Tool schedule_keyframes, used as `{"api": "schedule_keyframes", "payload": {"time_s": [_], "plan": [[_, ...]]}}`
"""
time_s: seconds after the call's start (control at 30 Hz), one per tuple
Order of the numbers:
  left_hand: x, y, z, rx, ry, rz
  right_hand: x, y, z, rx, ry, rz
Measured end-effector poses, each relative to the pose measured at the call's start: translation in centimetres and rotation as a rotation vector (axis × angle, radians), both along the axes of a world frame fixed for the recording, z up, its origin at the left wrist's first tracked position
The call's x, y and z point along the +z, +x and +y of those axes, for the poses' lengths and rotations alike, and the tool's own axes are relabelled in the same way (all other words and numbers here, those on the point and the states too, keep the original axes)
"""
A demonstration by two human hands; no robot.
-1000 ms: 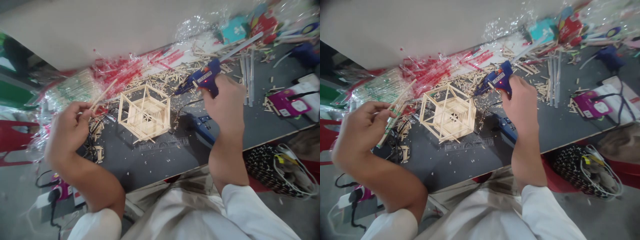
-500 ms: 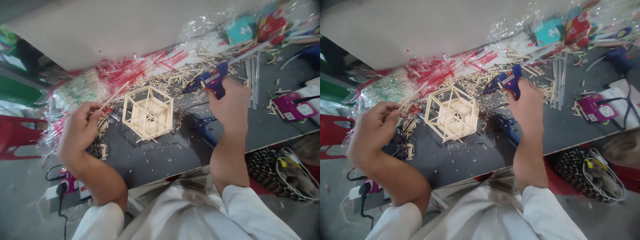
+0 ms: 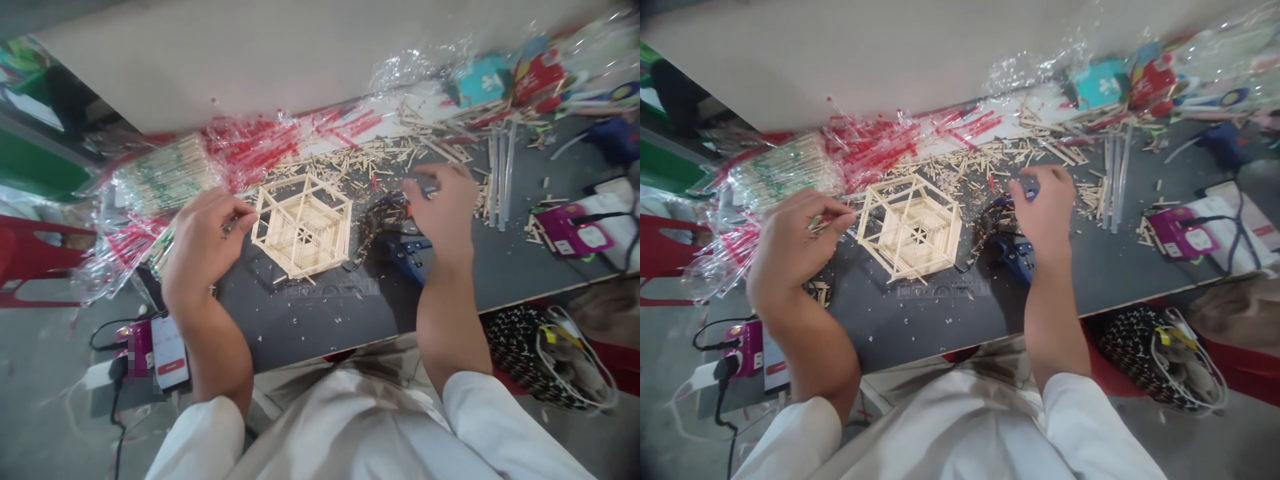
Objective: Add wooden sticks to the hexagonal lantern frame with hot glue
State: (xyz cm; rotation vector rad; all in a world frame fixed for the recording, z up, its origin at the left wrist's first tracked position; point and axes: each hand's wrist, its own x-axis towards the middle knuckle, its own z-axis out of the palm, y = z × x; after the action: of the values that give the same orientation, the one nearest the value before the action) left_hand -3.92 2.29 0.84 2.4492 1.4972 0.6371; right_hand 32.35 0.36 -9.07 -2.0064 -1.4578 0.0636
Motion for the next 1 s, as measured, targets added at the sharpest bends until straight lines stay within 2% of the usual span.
{"api": "schedule_keyframes", "payload": {"time_s": [0.13, 0.23, 0.37, 0.53, 0.73, 0.9, 1.0], "plan": [[-0.7, 1.4, 0.3, -0.109, -0.01, 0.032, 5.0, -4.3, -0.2, 0.38, 0.329, 0.02], [-1.3, 2.3, 0.4, -0.178, -0.015, 0.016, 7.1, -7.0, 0.1, 0.649, 0.232, -0.051], [-2.1, 2.8, 0.8, -0.208, -0.036, -0.008, 7.1, -8.8, 1.4, 0.907, 0.093, -0.099], [-2.7, 2.6, 1.2, -0.216, -0.071, 0.009, 6.0, -9.5, 2.5, 1.018, 0.025, -0.093], [-2.7, 2.8, 1.2, -0.217, -0.114, 0.053, 5.2, -9.7, 2.9, 1.063, -0.013, -0.078], [-1.9, 2.6, 1.1, -0.186, -0.142, 0.015, 5.7, -9.6, 2.9, 1.045, -0.05, -0.113], [-1.2, 1.5, 1.2, -0.108, -0.163, 0.005, 5.9, -9.6, 2.9, 1.051, -0.078, -0.134]]}}
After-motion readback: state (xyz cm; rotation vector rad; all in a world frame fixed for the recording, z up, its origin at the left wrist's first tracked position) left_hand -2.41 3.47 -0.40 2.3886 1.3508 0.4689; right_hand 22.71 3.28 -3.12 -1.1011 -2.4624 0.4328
